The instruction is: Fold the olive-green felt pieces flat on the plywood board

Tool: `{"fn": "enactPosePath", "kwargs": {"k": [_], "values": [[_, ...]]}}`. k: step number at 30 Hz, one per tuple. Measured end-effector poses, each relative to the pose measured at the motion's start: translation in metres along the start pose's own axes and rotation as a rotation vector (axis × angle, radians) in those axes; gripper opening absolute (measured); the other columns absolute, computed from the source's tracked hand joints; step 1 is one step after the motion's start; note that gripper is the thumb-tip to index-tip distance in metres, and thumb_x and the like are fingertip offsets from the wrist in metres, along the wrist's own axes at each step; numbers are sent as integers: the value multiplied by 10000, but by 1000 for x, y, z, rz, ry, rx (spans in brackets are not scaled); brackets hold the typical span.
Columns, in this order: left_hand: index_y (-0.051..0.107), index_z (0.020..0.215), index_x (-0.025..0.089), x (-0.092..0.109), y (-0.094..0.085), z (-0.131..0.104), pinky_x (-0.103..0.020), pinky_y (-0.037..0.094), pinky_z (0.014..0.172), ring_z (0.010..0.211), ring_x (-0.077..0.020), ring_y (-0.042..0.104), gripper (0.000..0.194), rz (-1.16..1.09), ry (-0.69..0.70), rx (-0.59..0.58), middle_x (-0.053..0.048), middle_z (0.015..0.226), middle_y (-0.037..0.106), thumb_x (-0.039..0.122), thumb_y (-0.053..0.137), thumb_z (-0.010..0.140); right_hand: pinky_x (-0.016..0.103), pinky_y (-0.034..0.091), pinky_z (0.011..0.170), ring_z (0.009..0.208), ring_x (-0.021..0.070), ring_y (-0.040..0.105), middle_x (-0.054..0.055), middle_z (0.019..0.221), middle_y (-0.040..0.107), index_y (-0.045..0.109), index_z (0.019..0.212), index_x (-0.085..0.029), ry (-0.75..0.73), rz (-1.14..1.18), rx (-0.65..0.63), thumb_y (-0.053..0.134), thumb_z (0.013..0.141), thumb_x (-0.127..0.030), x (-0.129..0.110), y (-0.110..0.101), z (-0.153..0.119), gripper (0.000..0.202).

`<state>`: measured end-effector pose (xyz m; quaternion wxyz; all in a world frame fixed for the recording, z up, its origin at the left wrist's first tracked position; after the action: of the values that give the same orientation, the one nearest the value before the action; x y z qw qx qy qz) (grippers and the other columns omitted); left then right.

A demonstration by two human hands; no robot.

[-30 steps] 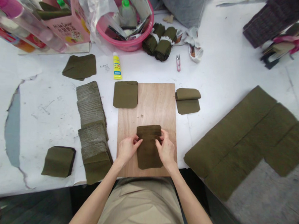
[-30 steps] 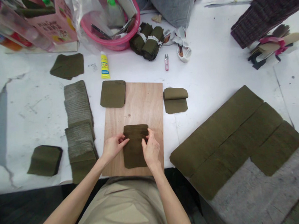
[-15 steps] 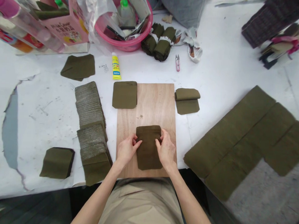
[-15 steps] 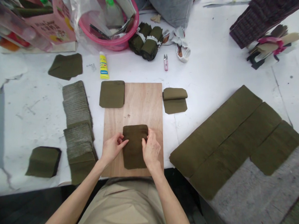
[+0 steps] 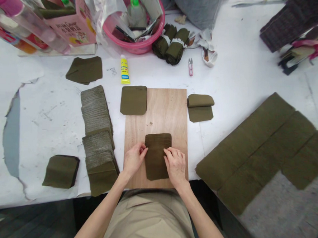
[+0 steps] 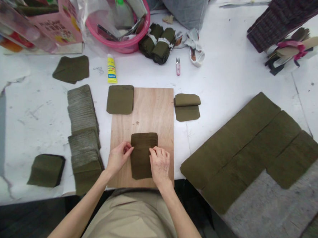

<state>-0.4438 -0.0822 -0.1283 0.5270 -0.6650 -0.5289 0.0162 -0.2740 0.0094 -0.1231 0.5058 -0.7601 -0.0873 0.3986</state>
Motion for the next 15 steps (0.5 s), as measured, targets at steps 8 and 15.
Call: {"fn": "enactPosePath", "kwargs": {"k": [8, 15], "values": [[547, 772, 211, -2, 0, 2, -224, 354, 555, 544, -118, 526, 167, 17, 3, -26, 33, 622, 589, 341, 489, 859, 373, 387, 830, 999, 224, 530, 67, 1050, 623, 632, 1026, -230, -29, 17, -27, 529, 890, -175, 6, -5, 10, 179], [544, 757, 213, -1, -1, 4, -227, 348, 556, 532, -115, 517, 174, 36, -4, -46, 43, 597, 570, 349, 495, 854, 375, 397, 804, 947, 226, 519, 73, 988, 606, 614, 1019, -219, -19, 36, 3, 513, 900, -212, 10, -14, 34, 156]]}}
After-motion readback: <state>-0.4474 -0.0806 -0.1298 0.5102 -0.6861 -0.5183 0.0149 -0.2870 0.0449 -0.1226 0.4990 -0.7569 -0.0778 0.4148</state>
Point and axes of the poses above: each hand's wrist, its own z-axis towards the middle knuckle, its own y-axis out of the palm, x = y × z, the point moved 2 cm from there along z, towards the middle knuckle
